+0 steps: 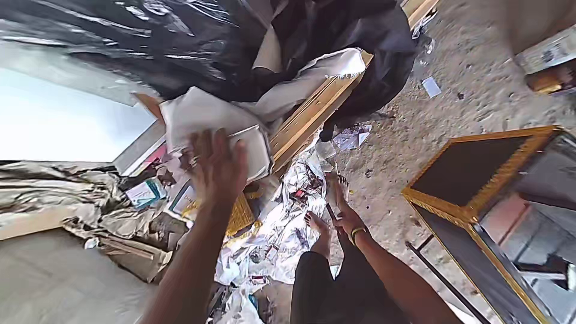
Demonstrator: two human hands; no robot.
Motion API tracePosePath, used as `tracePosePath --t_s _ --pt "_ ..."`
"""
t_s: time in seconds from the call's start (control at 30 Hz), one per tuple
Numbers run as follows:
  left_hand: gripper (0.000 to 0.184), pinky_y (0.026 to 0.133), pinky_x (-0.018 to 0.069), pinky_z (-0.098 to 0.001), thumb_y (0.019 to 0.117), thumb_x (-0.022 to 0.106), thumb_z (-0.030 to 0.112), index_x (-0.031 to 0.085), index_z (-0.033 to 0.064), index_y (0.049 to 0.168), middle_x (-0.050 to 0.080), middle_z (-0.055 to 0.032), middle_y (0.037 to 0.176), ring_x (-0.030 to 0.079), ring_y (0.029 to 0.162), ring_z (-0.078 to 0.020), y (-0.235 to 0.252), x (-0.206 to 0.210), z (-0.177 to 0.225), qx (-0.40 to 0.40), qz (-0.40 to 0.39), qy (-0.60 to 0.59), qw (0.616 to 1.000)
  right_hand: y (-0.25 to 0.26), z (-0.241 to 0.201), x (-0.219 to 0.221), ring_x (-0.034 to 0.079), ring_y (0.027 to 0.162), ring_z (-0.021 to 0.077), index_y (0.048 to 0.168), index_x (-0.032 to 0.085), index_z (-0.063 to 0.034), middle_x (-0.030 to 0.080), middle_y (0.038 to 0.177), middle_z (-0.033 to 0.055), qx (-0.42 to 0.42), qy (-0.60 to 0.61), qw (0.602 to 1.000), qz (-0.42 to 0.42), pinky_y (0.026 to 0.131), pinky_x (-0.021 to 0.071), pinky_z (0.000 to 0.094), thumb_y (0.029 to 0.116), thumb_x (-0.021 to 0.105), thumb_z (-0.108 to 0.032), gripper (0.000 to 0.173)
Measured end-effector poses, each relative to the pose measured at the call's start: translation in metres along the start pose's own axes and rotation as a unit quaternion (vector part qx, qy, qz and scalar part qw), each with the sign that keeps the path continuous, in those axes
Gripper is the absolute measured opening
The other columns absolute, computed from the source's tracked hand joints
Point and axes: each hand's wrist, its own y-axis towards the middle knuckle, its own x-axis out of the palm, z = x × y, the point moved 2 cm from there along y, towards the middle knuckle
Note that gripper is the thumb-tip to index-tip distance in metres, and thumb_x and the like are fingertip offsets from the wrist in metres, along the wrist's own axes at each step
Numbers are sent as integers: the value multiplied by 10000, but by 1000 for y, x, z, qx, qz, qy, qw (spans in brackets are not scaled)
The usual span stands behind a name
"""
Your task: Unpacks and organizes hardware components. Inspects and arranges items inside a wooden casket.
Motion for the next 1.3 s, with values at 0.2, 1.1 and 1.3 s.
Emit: tracePosePath --t_s 0.2,1.1,1.3 --pt "739 1204 105 -732 1033 278 664 459 154 1537 317 -234 1645 170 1559 -457 2 -7 -2 -39 -82 -28 995 -191 -94 -22 705 783 203 1222 618 15 722 945 132 -188 98 977 -3 689 602 359 859 761 -40 394" --pt "484 1053 489 -597 1013 622 357 604 36 1376 686 -202 1272 657 1201 -363 -190 35 45 -425 -214 -418 774 -283 -395 -23 704 762 127 1160 665 45 732 888 83 -535 -168 810 -170 708 609 294 827 756 -20 351" --pt "428 1054 462 -640 1027 572 434 646 165 1350 685 -163 1304 629 1250 -368 -205 69 85 -379 -320 -397 772 -296 -426 -14 693 757 93 1181 670 19 730 874 47 -595 -253 743 -171 715 594 268 844 747 -67 357"
